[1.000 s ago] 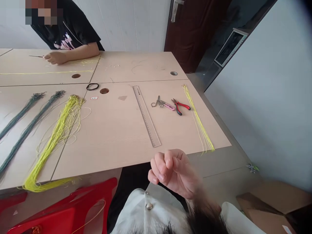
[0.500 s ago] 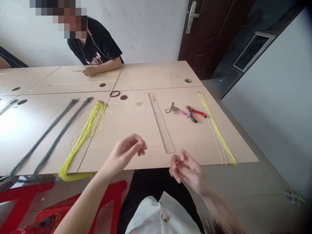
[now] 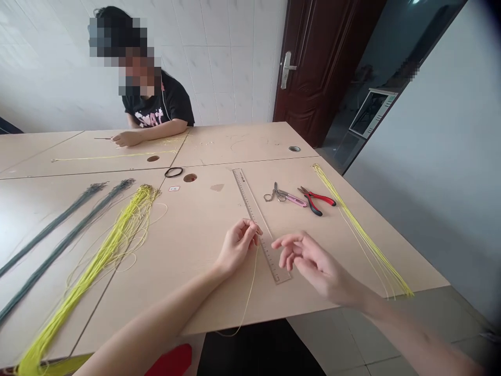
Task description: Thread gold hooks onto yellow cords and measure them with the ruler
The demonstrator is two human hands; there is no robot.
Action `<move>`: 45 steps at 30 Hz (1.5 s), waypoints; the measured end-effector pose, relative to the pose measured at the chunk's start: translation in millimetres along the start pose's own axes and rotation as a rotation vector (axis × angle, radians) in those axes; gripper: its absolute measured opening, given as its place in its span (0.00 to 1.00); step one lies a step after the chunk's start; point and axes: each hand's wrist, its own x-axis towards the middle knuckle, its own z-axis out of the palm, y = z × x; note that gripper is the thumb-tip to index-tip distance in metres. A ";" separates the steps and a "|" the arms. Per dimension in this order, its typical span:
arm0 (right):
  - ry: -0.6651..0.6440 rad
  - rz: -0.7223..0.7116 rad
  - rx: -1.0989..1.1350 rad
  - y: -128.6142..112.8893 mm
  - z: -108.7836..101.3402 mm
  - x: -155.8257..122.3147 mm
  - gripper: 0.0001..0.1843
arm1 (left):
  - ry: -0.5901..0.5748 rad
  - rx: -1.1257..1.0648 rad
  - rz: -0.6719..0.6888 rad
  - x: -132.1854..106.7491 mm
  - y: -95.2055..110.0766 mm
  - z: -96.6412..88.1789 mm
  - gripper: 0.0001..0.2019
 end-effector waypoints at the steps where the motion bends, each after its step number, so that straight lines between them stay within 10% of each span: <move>1: 0.017 -0.016 -0.046 -1.9 -3.4 13.4 0.10 | -0.011 -0.021 -0.022 0.3 -0.1 -2.2 0.13; 9: 0.160 -0.080 -0.153 18.9 -12.2 94.4 0.09 | -0.066 -0.200 -0.166 5.1 -4.0 -10.2 0.13; 45: -0.034 0.042 0.044 27.8 -2.1 72.6 0.07 | -0.210 -0.169 -0.182 -1.8 4.2 -3.8 0.07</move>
